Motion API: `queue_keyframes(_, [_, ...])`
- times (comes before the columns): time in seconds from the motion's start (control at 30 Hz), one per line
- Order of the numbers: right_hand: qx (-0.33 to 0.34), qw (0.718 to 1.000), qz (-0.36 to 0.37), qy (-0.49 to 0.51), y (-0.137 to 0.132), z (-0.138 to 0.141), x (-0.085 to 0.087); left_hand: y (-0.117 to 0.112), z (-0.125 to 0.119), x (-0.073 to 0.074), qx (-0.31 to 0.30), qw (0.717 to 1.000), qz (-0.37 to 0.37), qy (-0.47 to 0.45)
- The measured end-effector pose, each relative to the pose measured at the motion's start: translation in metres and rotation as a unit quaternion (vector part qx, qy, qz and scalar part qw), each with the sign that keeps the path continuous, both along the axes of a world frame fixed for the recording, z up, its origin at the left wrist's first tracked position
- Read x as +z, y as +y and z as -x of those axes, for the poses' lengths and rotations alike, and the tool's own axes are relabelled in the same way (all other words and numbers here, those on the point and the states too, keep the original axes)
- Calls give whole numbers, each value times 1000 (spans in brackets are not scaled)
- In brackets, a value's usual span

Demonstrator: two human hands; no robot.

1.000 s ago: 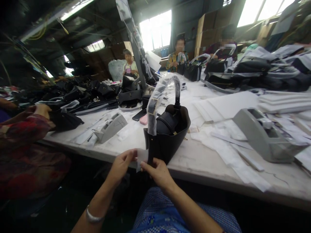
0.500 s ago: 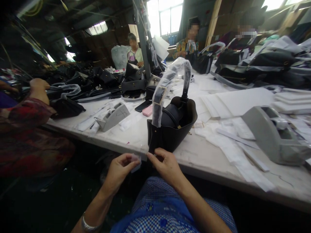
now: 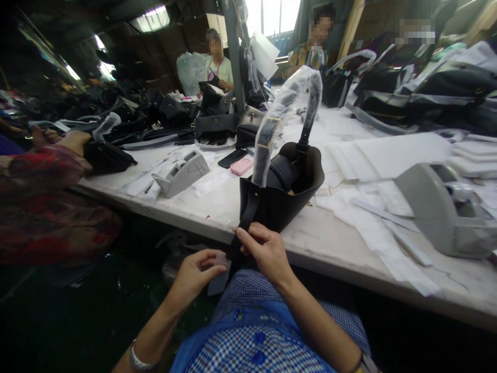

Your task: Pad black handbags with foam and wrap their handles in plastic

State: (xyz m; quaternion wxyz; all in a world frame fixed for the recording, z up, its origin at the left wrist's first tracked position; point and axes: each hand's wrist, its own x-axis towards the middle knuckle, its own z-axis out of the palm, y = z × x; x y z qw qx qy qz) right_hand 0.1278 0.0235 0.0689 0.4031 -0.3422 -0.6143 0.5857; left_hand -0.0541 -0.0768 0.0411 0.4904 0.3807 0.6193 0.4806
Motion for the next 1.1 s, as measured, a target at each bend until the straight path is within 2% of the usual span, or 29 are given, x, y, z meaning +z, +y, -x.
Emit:
queue_keyframes(0.53, [6,1000,-8,-27,1,1,2,3,-7,12,-15,1000,-13,7])
queue_keyframes(0.83, [6,1000,-12,-27,0,2,2,6,-8,16,-40,999,-14,-21])
queue_keyframes(0.97, [2,999,-30,-30,0,3,0,10,-12,20,-19,998,-12,-56])
queue_keyframes(1.1, [-31,996,-69,-36,2,-1,-1,24,-22,23,9,996,-42,-80])
